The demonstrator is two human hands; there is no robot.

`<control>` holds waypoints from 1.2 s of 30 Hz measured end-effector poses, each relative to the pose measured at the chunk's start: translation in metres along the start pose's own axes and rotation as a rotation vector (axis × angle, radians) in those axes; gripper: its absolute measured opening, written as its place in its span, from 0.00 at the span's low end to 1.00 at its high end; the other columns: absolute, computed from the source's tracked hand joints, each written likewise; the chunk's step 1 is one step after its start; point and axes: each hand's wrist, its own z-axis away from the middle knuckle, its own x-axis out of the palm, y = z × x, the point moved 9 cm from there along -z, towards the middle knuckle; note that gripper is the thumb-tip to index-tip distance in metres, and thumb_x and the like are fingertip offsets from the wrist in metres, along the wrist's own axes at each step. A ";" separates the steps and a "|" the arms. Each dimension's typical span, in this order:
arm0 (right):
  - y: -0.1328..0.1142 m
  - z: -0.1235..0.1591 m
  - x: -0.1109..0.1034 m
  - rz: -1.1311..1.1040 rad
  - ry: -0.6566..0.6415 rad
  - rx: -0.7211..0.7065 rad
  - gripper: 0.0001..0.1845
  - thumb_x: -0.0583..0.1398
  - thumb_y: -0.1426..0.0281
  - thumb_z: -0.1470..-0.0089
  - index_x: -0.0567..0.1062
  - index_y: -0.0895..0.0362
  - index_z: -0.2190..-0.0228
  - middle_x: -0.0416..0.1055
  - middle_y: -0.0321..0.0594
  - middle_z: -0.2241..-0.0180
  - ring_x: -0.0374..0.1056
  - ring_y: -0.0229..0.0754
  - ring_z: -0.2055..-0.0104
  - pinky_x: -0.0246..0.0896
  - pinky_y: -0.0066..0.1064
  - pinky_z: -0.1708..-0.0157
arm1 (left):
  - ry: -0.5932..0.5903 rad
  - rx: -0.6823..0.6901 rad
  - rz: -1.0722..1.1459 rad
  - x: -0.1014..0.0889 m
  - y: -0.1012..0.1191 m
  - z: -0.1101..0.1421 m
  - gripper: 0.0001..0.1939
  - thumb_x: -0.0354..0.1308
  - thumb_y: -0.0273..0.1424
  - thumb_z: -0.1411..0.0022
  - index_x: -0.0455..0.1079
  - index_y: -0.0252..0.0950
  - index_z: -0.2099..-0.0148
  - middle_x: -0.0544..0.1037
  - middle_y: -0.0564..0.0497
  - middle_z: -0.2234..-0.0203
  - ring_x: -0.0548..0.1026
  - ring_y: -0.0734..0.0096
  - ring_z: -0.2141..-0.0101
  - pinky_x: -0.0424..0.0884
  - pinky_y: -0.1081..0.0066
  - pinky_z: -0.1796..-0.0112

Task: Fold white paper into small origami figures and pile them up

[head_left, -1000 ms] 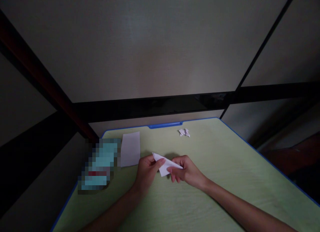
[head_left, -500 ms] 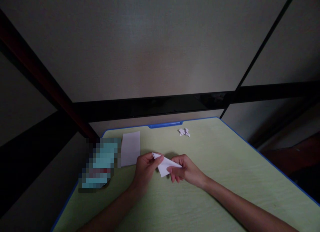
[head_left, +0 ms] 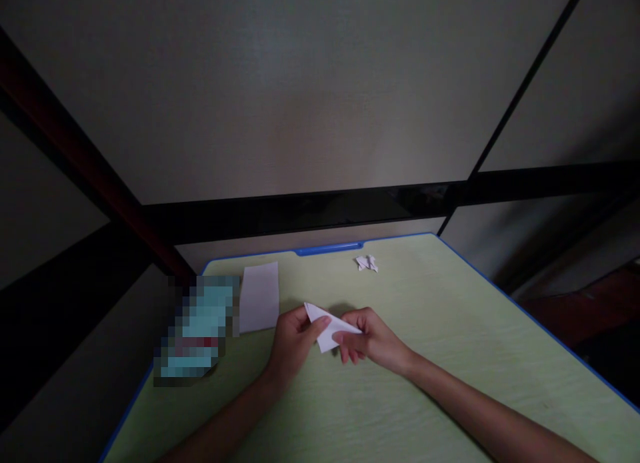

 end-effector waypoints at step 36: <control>0.007 -0.006 0.000 -0.045 -0.022 -0.003 0.18 0.54 0.59 0.55 0.62 0.61 0.83 0.64 0.32 0.89 0.56 0.26 0.90 0.48 0.16 0.91 | -0.050 -0.094 0.023 0.002 -0.004 0.003 0.08 0.61 0.29 0.64 0.69 0.28 0.80 0.71 0.53 0.86 0.64 0.77 0.83 0.58 0.78 0.82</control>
